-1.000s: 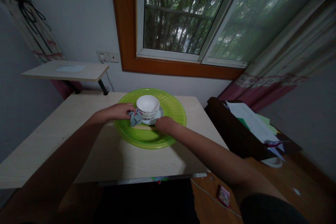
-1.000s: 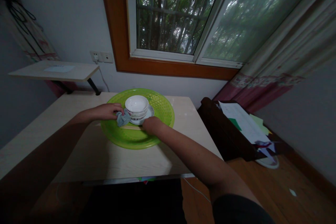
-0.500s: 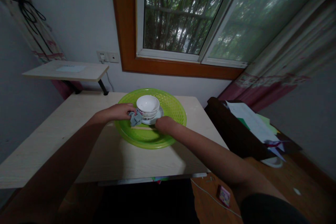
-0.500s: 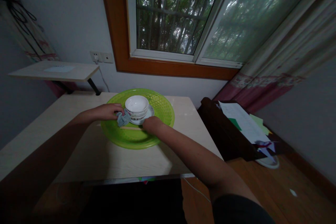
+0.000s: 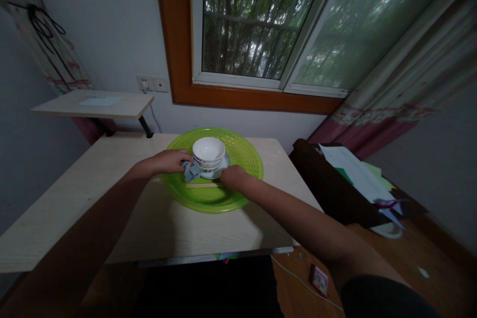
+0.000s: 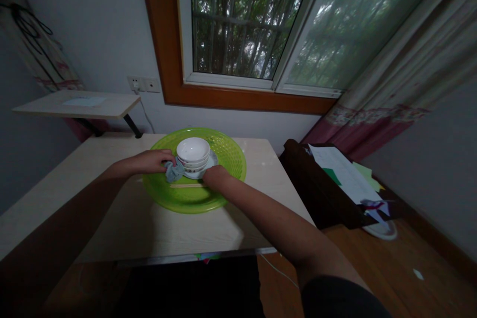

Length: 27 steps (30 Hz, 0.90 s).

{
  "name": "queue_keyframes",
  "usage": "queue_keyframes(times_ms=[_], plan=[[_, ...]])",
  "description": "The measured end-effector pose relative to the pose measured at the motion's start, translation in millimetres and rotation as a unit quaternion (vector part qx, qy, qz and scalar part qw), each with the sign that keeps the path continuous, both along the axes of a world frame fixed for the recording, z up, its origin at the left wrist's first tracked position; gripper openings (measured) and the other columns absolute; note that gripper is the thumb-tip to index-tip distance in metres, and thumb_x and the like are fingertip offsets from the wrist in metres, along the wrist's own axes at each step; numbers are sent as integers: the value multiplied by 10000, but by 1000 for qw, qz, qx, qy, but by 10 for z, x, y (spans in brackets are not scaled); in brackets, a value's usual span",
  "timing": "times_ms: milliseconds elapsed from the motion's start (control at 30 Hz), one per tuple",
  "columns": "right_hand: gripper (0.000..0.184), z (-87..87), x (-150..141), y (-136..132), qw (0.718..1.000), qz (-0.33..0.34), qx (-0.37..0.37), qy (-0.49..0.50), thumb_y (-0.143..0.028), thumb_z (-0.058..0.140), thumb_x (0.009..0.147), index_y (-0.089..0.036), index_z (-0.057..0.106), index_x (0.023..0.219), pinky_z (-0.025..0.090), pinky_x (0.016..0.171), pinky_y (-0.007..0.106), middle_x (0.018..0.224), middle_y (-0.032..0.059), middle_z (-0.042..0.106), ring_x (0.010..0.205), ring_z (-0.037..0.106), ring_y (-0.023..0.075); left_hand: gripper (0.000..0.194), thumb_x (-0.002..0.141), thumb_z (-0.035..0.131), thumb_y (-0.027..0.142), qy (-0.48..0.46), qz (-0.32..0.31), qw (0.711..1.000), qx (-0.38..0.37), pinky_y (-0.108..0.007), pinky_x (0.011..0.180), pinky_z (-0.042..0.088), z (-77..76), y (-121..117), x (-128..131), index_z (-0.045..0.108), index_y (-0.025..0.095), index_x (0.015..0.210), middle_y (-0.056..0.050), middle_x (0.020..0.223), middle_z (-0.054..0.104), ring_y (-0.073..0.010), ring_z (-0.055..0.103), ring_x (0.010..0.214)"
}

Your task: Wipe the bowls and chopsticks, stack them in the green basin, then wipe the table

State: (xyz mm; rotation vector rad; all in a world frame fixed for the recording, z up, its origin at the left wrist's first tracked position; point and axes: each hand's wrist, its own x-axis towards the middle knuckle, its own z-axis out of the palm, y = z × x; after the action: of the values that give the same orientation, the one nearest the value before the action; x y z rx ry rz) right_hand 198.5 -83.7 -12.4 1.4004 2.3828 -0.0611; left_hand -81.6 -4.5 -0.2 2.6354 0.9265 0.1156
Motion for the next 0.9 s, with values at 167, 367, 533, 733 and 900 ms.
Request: queue_keyframes(times_ms=[167, 367, 533, 733, 900], plan=[[345, 31, 47, -16, 1000, 4, 9, -15, -383, 571, 980, -148, 783, 1116, 586, 831, 381, 1091, 185, 779, 1007, 757, 323, 304, 795, 626, 210, -3, -5, 1000, -4, -279, 894, 463, -5, 4, -16, 738, 246, 1075, -46, 1126, 706, -221, 652, 1032], [333, 271, 362, 19, 1000, 13, 1, 19, -433, 592, 957, -200, 787, 1093, 540, 809, 325, 1107, 138, 774, 987, 733, 291, 311, 799, 633, 196, -46, 14, 999, 4, -309, 928, 469, 38, -57, -28, 725, 246, 1092, -46, 1121, 699, -227, 644, 1048], [358, 453, 759, 102, 985, -82, 142, 48, -299, 472, 1020, -134, 717, 1221, 464, 981, 376, 1212, 198, 692, 1114, 608, 294, 277, 818, 636, 175, -97, 38, 994, 25, -340, 943, 476, 47, -103, -22, 730, 223, 1075, -60, 1082, 683, -227, 633, 1027], [396, 420, 915, 136, 956, -166, 237, 50, -154, 470, 977, -170, 657, 1326, 427, 1045, 425, 1345, 179, 600, 1224, 497, 319, 268, 846, 622, 180, -159, 70, 983, 57, -365, 960, 495, 27, -137, -4, 734, 203, 1088, -74, 1074, 672, -227, 632, 1050], [394, 397, 717, 221, 962, -129, 223, 90, -231, 364, 1056, -129, 694, 1245, 399, 1077, 376, 1299, 193, 651, 1214, 556, 286, 258, 827, 630, 194, -179, 90, 978, 60, -366, 991, 490, 27, -172, 2, 734, 196, 1063, -75, 1100, 684, -234, 632, 1083]])
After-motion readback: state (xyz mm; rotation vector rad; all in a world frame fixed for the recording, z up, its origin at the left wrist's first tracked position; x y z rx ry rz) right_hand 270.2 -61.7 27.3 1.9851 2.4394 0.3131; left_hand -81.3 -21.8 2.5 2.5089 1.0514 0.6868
